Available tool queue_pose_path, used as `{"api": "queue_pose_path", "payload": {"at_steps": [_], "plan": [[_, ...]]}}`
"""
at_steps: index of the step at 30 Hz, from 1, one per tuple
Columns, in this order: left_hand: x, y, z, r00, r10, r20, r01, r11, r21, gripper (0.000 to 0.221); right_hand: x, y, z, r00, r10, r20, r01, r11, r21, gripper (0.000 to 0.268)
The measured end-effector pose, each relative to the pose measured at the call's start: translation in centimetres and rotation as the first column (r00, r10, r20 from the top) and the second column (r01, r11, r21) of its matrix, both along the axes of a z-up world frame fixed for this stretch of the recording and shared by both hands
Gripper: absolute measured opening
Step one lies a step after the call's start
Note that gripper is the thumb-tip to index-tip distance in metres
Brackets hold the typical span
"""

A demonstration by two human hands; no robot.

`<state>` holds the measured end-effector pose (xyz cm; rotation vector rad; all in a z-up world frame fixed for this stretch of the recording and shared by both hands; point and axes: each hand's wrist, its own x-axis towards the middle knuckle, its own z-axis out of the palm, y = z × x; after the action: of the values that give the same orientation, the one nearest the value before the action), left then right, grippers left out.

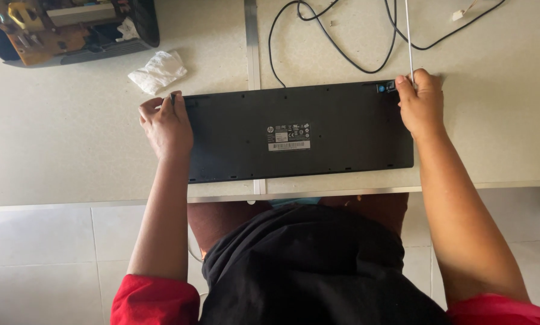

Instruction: Disassembling a computer keyboard by removing keycaps and prying open the casing with a screwdriver

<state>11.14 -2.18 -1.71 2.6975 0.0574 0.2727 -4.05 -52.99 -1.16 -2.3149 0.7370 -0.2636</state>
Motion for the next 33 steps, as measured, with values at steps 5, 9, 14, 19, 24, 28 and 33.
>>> {"api": "queue_pose_path", "payload": {"at_steps": [5,9,14,19,24,28,33], "plan": [[0.0,-0.1,0.1,0.997,-0.029,0.068,0.027,0.999,0.026,0.028,0.4,0.8,2.8,0.992,0.057,-0.114,-0.06,0.998,-0.018,0.029],[-0.9,-2.2,2.3,0.998,0.032,0.052,-0.031,0.999,-0.021,0.044,0.7,1.7,4.7,0.986,0.072,-0.151,-0.066,0.997,0.045,0.036],[-3.6,-13.3,5.9,0.833,-0.511,0.211,0.501,0.859,0.102,0.039,0.2,0.7,3.8,0.992,0.108,-0.06,-0.106,0.994,0.038,0.04],[-6.9,-27.5,2.5,0.551,-0.802,0.231,0.832,0.549,-0.081,0.046,0.3,-0.5,2.8,0.971,0.235,0.043,-0.231,0.97,-0.071,0.044],[-7.7,-36.1,-1.5,0.691,-0.702,0.173,0.721,0.686,-0.099,0.041,0.4,0.3,4.4,0.966,0.259,-0.003,-0.259,0.964,-0.061,0.025],[-8.2,-36.7,-1.9,0.686,-0.718,0.119,0.728,0.678,-0.102,0.039,-0.9,0.1,4.6,0.967,0.251,-0.041,-0.252,0.967,-0.025,0.047],[-8.7,-38.2,-2.3,0.734,-0.676,0.062,0.679,0.733,-0.042,0.038,-3.1,0.8,8.4,0.96,0.28,0.023,-0.277,0.925,0.262,0.03]]}}
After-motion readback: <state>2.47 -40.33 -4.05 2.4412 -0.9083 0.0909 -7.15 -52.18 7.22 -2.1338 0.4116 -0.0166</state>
